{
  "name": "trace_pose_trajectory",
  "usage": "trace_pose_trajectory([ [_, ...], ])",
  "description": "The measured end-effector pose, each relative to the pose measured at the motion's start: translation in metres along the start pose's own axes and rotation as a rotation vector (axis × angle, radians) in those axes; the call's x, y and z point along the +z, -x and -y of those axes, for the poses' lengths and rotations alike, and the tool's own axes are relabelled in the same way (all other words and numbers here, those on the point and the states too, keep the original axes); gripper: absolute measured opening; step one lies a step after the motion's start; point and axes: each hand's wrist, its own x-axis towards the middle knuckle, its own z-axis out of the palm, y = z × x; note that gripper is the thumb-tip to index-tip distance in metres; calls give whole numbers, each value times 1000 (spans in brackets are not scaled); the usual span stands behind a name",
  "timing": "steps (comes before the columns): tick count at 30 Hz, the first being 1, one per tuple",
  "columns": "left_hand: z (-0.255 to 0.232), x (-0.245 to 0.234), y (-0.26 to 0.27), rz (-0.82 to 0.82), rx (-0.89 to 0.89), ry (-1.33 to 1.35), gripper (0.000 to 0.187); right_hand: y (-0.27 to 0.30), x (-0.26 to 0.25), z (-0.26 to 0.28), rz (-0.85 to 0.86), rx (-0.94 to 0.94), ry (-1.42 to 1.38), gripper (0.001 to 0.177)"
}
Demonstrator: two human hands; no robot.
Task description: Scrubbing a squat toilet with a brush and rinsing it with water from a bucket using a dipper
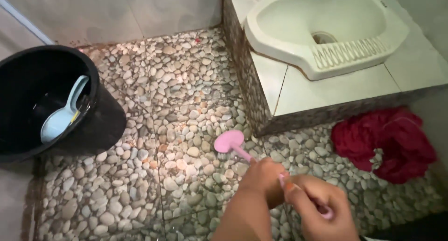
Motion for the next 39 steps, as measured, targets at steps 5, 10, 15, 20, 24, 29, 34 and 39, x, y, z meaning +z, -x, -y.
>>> trace_pose_trajectory([
  [5, -26, -28, 14, 50, -84, 33, 28, -25, -9, -4, 63, -56, 26, 45],
  [10, -35, -36, 6, 58, -26, -43, 40, -43, -19, 18, 90, 25, -35, 42],
  [15, -20, -34, 8, 74, -41, 102, 24, -31, -5, -19, 157, -124, 17, 41],
  [20, -13, -42, -10, 21, -113, 171, 25, -49, 8, -15, 28, -103, 5, 47],
  [24, -26, -38, -14, -41, -33, 32, 43, -62, -12, 11, 85, -31, 0, 48],
  [29, -37, -27, -8, -14, -4, 41, 36, -50, -24, 19, 45, 35, 25, 45],
  [34, 6, -21, -35, -53, 24, -114, 45, -36, 3, -35, 58, -173, 45, 24],
  [39, -5, -25, -10, -49, 31, -208, 30, -34, 2, 0, 94, -158, 43, 48],
])
